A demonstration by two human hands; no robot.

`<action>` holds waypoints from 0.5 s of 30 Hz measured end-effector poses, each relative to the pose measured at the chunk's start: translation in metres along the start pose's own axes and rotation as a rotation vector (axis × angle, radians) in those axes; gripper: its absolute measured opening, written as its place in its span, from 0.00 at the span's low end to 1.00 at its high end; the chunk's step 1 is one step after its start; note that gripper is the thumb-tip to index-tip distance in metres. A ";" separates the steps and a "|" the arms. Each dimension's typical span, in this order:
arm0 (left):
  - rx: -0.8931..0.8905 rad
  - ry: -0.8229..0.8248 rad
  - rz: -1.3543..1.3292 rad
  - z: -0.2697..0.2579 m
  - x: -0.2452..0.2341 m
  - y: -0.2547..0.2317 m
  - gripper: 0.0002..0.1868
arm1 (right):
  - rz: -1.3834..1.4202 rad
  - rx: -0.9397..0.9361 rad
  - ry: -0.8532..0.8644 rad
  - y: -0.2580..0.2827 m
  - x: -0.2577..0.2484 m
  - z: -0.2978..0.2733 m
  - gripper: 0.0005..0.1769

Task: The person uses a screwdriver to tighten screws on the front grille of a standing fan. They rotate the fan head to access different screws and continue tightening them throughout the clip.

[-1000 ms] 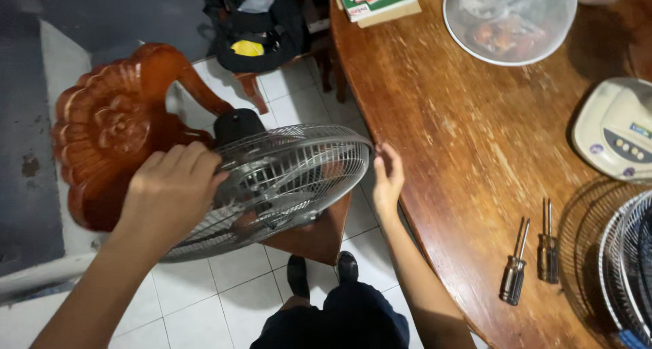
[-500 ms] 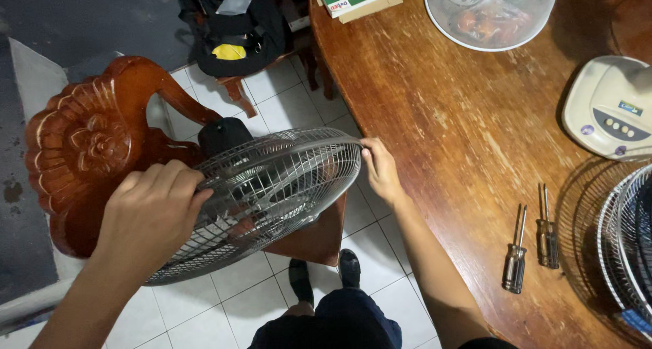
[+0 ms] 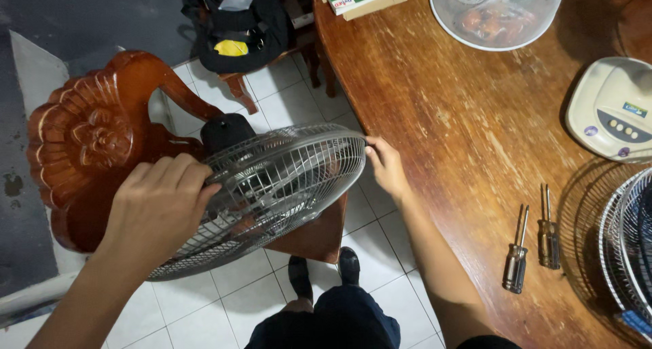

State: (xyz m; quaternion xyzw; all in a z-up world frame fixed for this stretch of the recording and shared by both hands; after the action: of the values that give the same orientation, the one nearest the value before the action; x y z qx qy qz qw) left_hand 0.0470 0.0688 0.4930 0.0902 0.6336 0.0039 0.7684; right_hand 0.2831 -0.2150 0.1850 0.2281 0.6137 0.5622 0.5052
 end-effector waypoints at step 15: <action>0.034 -0.055 -0.084 -0.004 -0.004 0.002 0.11 | 0.464 0.192 0.159 -0.074 0.038 -0.020 0.37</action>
State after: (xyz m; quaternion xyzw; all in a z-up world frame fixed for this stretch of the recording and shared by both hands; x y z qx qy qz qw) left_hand 0.0423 0.0710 0.4963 0.0766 0.6153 -0.0418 0.7835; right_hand 0.2718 -0.2114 0.1006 0.3648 0.6333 0.6184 0.2888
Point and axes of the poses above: each hand's wrist, its own z-axis towards the middle knuckle, its own x-axis out of the palm, y = z × x, the point moved 1 cm from there along z, towards the middle knuckle, and after that the axes turned 5 degrees about x, right-handed, at the moved point
